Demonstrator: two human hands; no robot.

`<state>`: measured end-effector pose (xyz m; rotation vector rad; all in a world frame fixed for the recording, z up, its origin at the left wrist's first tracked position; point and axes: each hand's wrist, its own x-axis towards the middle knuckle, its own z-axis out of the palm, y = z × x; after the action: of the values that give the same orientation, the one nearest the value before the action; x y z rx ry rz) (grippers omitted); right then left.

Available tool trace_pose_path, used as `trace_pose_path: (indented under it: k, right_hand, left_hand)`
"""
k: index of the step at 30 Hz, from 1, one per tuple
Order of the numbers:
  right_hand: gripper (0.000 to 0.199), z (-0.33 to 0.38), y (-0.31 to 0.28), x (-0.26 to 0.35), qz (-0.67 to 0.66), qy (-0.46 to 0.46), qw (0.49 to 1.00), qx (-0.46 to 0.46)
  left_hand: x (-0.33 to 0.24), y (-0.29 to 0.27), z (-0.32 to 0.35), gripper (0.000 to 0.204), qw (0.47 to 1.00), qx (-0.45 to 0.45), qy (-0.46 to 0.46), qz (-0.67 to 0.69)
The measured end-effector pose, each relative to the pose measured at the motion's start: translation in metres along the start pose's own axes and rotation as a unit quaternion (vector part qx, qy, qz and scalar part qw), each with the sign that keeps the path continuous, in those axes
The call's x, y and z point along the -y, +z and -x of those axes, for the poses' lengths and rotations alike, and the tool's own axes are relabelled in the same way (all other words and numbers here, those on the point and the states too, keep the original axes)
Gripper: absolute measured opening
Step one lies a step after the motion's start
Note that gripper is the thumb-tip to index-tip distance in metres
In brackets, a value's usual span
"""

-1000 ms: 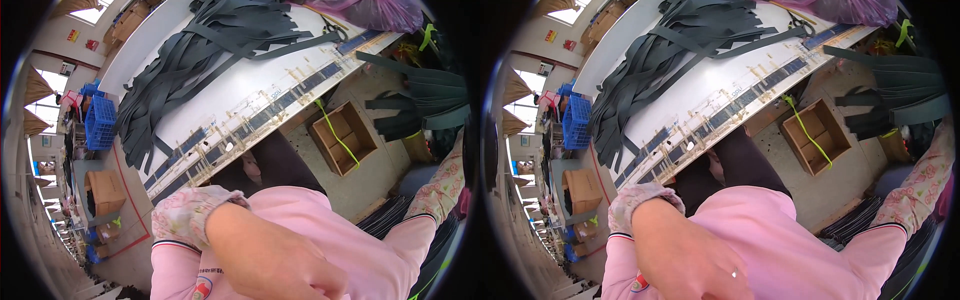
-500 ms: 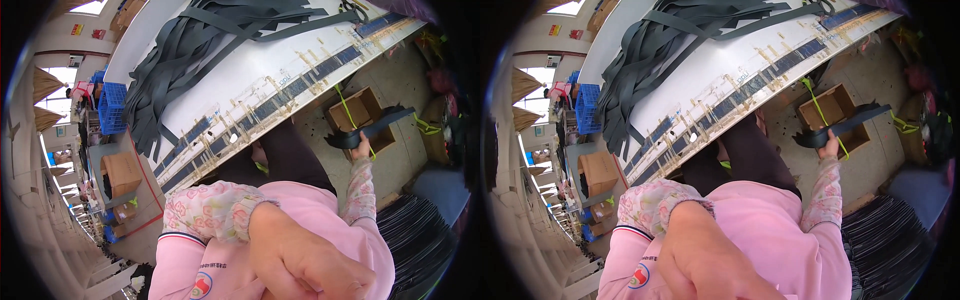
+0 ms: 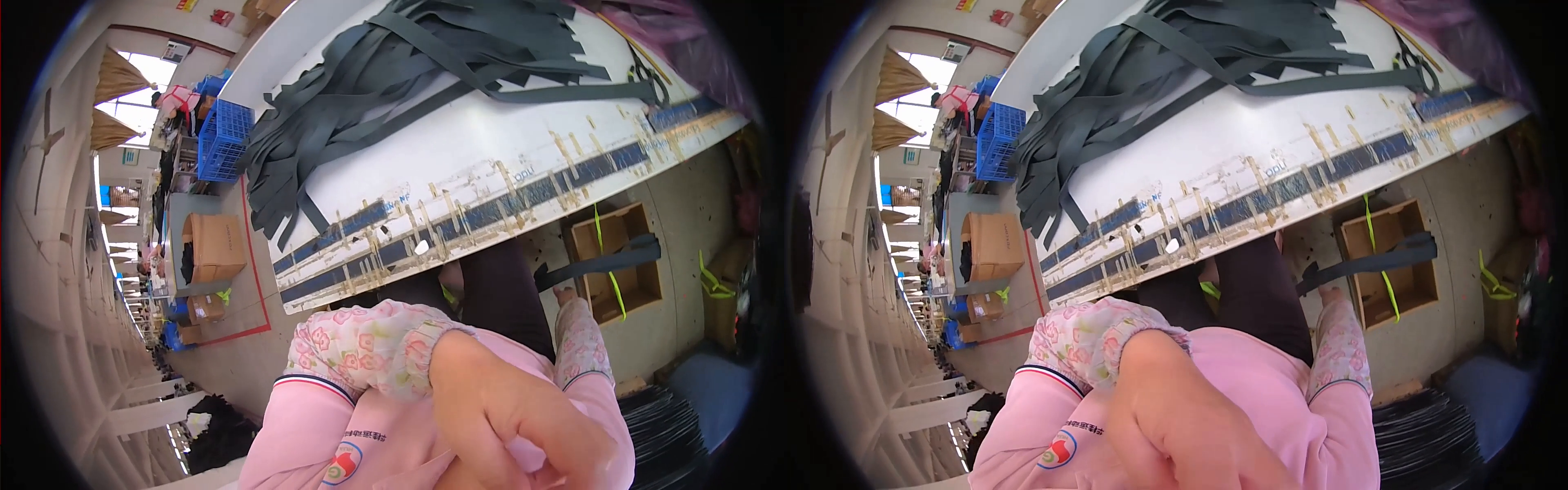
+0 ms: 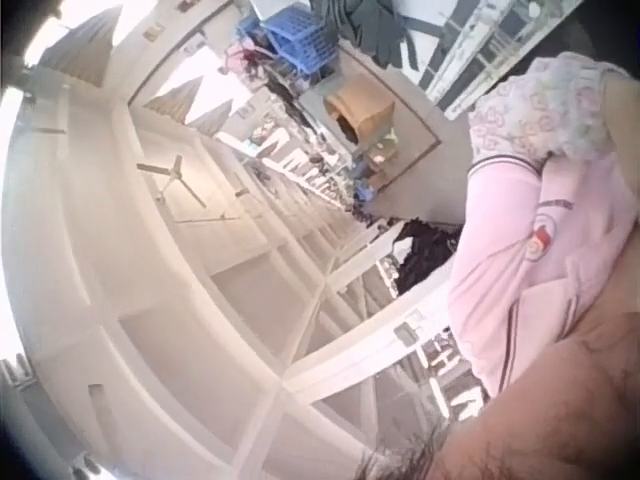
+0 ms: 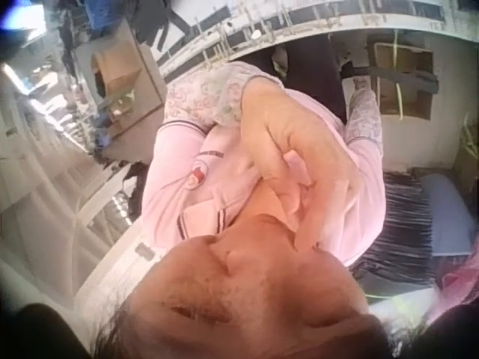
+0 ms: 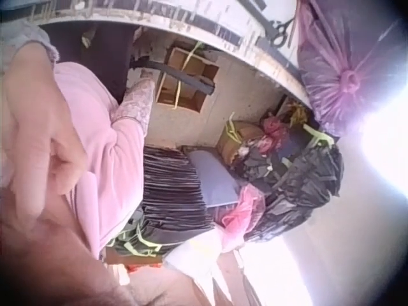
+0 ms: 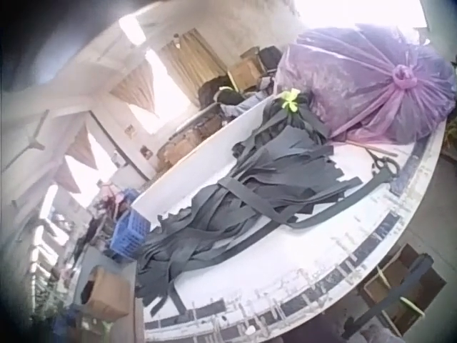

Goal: Organizing and aligning multiple dark gray fabric straps on a workbench.

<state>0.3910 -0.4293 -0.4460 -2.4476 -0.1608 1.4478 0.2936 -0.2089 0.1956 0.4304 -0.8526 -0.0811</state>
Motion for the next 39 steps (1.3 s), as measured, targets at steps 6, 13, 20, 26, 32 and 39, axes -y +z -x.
trace_pose_path:
  k: [6,13,20,26,32,39]
  right_hand:
    - [0.027,0.027,-0.149,0.014,-0.452,-0.191,0.765,-0.416]
    - [0.022,0.225,-0.344,0.29,-0.43,-0.458,0.671,-0.393]
    - [0.04,0.346,-0.232,0.59,0.0,-0.762,0.629,-0.154]
    - [0.071,0.342,-0.119,0.734,0.291,-0.788,0.497,-0.214]
    - [0.096,0.289,-0.088,0.729,0.439,-0.646,0.581,-0.227]
    - [0.102,0.276,-0.088,0.664,0.447,-0.655,0.54,-0.281]
  left_hand:
    - [-0.114,-0.045,0.105,0.031,0.678,-0.245,-0.314,-0.618]
    - [-0.338,-0.086,0.252,0.049,0.111,-0.352,-0.215,-0.904]
    - [-0.374,-0.121,0.321,0.116,0.042,-0.432,-0.417,-0.798]
    - [-0.341,-0.126,0.336,0.113,0.01,-0.412,-0.326,-0.851]
    - [-0.323,-0.12,0.34,0.104,0.056,-0.419,-0.285,-0.86]
    - [-0.272,-0.119,0.336,0.101,0.1,-0.421,-0.262,-0.862]
